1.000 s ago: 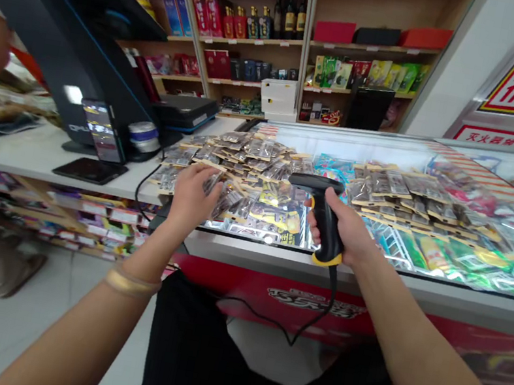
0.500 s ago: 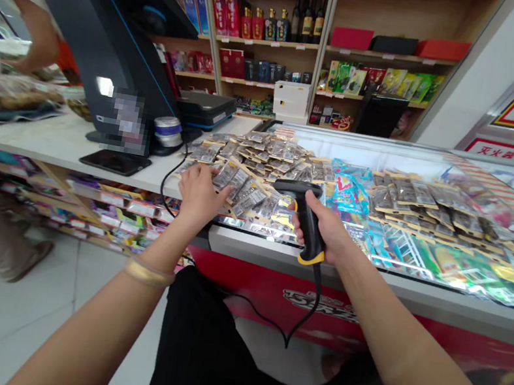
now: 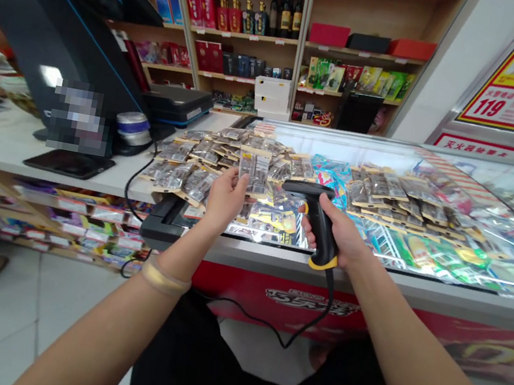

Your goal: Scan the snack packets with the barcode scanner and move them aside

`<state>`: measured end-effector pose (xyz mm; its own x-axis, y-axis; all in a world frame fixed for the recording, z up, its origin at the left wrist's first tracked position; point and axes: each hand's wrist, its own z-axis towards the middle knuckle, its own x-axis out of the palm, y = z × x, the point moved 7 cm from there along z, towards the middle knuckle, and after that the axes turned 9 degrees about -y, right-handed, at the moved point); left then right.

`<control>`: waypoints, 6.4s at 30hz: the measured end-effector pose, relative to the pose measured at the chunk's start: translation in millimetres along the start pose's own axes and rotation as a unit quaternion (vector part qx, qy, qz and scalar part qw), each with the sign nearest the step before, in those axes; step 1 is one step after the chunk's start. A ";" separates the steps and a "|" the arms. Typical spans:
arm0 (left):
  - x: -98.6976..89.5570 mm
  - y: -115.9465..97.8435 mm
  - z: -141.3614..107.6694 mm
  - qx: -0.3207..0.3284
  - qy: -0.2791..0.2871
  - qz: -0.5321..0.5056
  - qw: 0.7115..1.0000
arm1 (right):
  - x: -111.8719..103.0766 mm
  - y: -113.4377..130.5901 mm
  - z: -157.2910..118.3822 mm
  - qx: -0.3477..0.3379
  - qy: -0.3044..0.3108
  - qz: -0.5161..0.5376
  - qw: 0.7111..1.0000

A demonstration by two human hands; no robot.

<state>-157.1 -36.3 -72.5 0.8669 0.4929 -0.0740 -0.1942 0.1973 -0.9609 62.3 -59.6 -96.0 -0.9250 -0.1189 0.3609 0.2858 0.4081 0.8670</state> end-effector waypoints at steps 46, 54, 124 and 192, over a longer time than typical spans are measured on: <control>218.3 -90.7 -21.7 0.063 0.164 -0.031 0.984 | -156.1 91.0 -49.8 -0.176 -0.083 0.130 0.972; 342.1 -119.7 -61.3 0.230 0.270 0.155 0.922 | -253.7 116.3 -68.1 -0.239 -0.188 0.157 0.940; 11.8 6.8 16.7 -0.032 -0.082 -0.056 0.995 | -6.4 -4.8 -1.1 -0.004 0.059 0.044 0.997; 194.3 -86.4 -25.4 0.331 0.114 0.227 0.909 | -191.6 105.3 -52.9 -0.241 -0.140 0.106 0.955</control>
<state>39.8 20.9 -10.7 0.6864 0.4770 -0.5489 -0.7238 0.5219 -0.4514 282.9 -41.7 -55.7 -0.8448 0.1948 0.4984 0.4938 -0.0751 0.8663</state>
